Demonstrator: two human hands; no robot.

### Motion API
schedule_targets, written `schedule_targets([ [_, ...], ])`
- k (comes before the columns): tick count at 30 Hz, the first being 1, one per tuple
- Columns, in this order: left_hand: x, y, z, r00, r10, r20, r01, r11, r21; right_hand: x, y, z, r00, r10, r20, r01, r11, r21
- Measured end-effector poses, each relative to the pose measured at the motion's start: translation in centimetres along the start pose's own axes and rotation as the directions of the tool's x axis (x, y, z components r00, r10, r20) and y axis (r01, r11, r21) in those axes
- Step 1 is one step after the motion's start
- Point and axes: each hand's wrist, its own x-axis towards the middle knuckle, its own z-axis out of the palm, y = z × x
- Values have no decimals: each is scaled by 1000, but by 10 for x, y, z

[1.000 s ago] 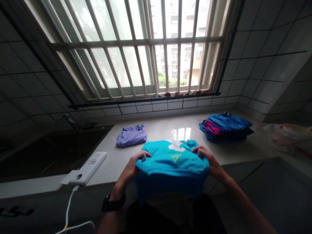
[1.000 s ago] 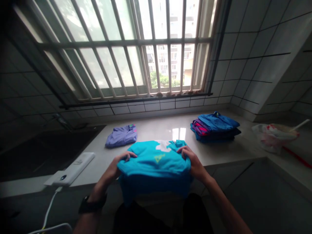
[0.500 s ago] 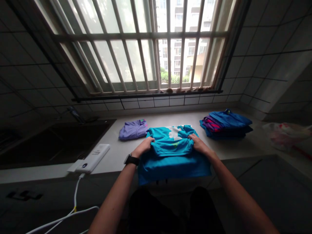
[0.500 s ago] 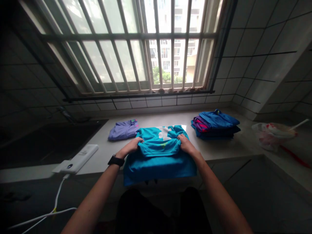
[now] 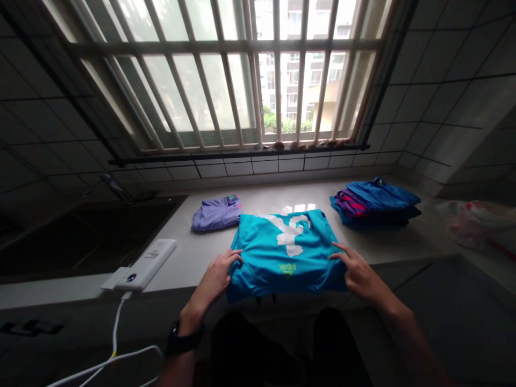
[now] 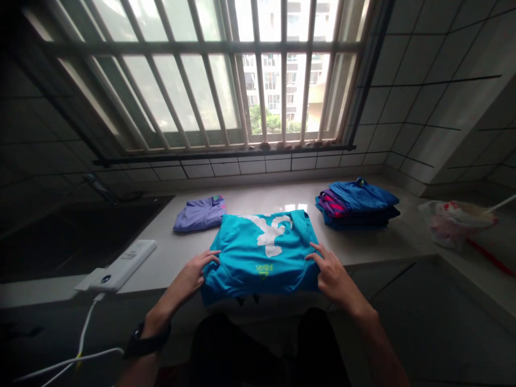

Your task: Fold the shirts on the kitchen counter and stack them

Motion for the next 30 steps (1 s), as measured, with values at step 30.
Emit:
schedule_targets([
  [30,-19,104,67,990,-41,-134,97,891,444,190,-1,12,897,290,332,-124,888,-443],
])
